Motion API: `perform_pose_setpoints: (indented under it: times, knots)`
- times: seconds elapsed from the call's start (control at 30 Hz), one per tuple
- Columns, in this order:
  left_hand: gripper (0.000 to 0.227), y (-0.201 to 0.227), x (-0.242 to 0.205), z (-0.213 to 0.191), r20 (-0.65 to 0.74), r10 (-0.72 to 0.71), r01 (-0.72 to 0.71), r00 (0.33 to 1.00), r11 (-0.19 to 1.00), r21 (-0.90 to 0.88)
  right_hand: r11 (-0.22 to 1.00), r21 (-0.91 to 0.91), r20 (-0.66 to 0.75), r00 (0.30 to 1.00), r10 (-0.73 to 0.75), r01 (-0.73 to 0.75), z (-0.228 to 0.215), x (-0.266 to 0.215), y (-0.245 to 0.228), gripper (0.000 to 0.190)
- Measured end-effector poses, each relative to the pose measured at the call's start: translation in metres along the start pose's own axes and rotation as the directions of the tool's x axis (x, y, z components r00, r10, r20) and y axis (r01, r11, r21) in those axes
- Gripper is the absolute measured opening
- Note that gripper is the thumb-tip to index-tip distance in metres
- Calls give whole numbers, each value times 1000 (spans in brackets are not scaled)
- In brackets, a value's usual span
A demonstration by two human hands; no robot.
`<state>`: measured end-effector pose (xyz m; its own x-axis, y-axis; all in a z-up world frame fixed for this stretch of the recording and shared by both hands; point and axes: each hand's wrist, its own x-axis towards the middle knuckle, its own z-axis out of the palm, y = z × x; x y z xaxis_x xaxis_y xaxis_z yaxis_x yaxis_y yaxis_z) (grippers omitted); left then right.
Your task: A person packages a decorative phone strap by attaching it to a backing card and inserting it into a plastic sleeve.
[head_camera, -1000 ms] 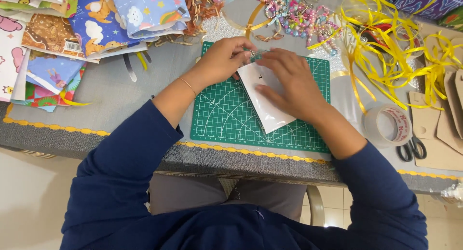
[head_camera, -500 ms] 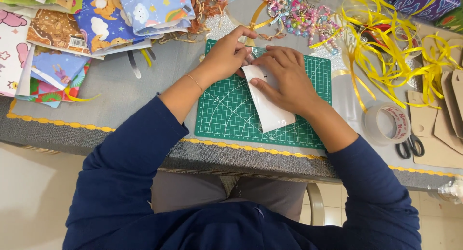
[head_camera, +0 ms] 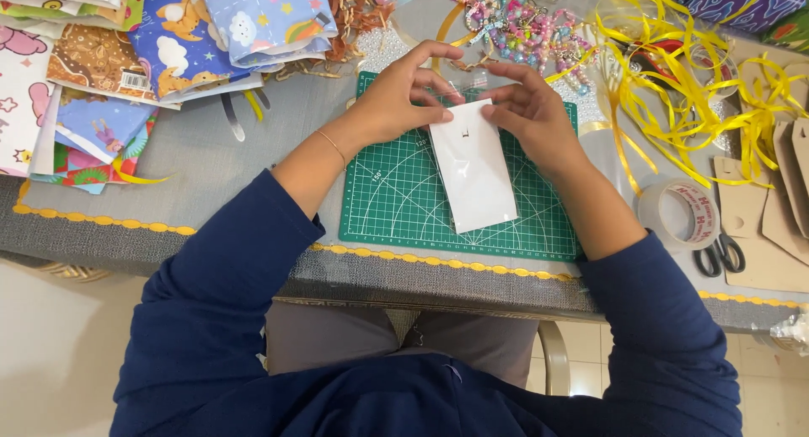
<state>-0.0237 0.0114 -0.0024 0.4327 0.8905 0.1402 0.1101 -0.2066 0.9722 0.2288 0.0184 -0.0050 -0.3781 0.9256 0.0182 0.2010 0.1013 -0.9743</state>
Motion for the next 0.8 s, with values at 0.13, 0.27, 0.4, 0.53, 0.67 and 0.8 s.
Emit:
perform_pose_setpoints:
  times: [0.13,0.27,0.4,0.53,0.67,0.8]
  knots:
    - [64,-2,2,2,-41,14,-15,999,1000,-26,985,161,7,998,60,-61,-7,3,5,45]
    - [52,-3,6,2,-80,-172,163,982,981,-110,924,349,-24,984,178,-158,-11,6,8,34]
    - [22,-4,6,3,-36,-302,295,953,947,-128,903,378,-11,974,226,-205,-17,7,11,27]
    - [25,-24,6,9,-51,-206,189,977,955,-230,951,265,-50,983,177,-158,-8,2,0,28]
    - [22,-24,7,8,-94,-140,120,986,974,-190,940,307,-98,977,187,-149,-11,7,8,18]
    - [20,-28,8,4,-109,-105,84,989,980,-183,971,226,-143,983,116,-82,-10,9,23,17]
